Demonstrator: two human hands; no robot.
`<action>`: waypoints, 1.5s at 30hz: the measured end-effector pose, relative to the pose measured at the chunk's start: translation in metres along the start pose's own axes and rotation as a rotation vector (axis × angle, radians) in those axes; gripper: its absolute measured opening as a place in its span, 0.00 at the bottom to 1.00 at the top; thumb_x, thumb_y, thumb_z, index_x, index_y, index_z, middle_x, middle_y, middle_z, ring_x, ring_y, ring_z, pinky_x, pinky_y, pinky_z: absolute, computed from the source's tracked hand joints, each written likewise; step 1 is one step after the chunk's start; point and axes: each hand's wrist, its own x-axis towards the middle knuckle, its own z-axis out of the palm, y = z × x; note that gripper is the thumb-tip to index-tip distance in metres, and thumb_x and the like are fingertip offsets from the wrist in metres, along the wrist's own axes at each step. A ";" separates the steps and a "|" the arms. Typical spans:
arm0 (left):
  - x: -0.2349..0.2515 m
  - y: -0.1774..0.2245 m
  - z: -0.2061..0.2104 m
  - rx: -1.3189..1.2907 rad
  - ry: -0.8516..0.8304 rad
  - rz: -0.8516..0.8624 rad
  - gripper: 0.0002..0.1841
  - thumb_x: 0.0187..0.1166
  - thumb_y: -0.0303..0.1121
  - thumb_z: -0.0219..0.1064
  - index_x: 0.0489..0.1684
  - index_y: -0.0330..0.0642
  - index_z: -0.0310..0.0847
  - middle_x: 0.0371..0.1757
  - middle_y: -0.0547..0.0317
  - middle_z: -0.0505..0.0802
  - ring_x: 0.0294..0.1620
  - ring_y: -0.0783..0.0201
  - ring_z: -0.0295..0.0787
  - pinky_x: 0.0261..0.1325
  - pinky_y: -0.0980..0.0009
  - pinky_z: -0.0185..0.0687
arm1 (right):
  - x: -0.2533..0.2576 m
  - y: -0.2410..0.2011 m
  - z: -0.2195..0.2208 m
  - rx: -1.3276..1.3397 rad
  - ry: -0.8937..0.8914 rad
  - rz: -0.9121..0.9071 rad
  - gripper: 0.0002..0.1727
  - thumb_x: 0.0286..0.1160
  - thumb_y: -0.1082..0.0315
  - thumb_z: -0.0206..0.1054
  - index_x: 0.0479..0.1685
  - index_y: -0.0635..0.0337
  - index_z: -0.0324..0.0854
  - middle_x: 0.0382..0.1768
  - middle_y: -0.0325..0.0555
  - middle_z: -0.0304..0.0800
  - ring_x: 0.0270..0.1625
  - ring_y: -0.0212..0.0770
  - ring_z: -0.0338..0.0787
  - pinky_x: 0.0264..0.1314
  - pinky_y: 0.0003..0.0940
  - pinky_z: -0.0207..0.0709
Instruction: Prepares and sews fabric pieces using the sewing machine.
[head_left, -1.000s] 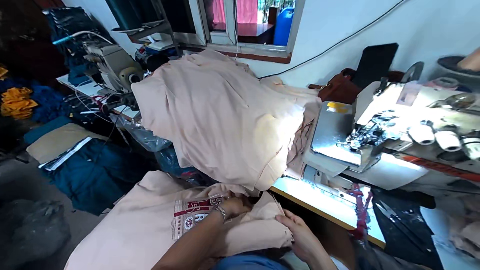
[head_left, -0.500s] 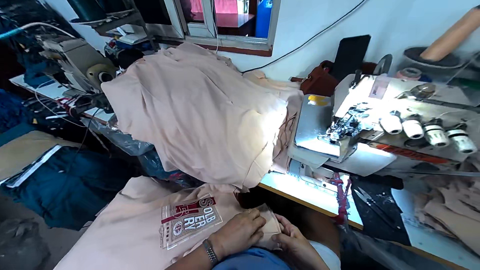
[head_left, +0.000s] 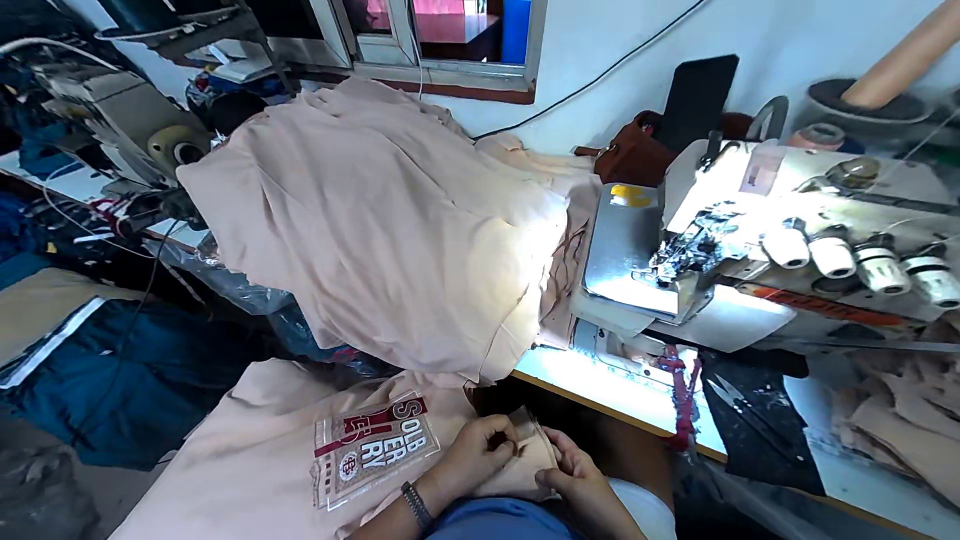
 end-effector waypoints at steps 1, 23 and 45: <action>0.000 -0.003 -0.002 -0.138 0.016 -0.046 0.08 0.79 0.25 0.61 0.42 0.31 0.86 0.42 0.54 0.90 0.41 0.72 0.85 0.50 0.74 0.81 | 0.000 0.002 0.000 -0.109 0.049 -0.033 0.41 0.57 0.81 0.69 0.81 0.68 0.63 0.61 0.53 0.90 0.58 0.40 0.93 0.59 0.36 0.88; -0.003 -0.010 -0.004 -0.365 0.025 -0.063 0.07 0.81 0.26 0.61 0.44 0.36 0.85 0.46 0.63 0.90 0.46 0.77 0.85 0.54 0.76 0.81 | 0.019 0.007 0.014 -0.496 0.059 -0.509 0.10 0.75 0.65 0.65 0.34 0.62 0.86 0.36 0.41 0.86 0.42 0.26 0.85 0.47 0.21 0.79; -0.002 0.013 -0.026 -0.182 -0.010 0.123 0.08 0.83 0.27 0.59 0.44 0.31 0.83 0.44 0.54 0.88 0.43 0.71 0.84 0.50 0.72 0.82 | 0.001 -0.032 0.011 -0.813 0.117 -0.613 0.31 0.65 0.65 0.80 0.69 0.68 0.80 0.66 0.62 0.84 0.35 0.43 0.90 0.36 0.40 0.87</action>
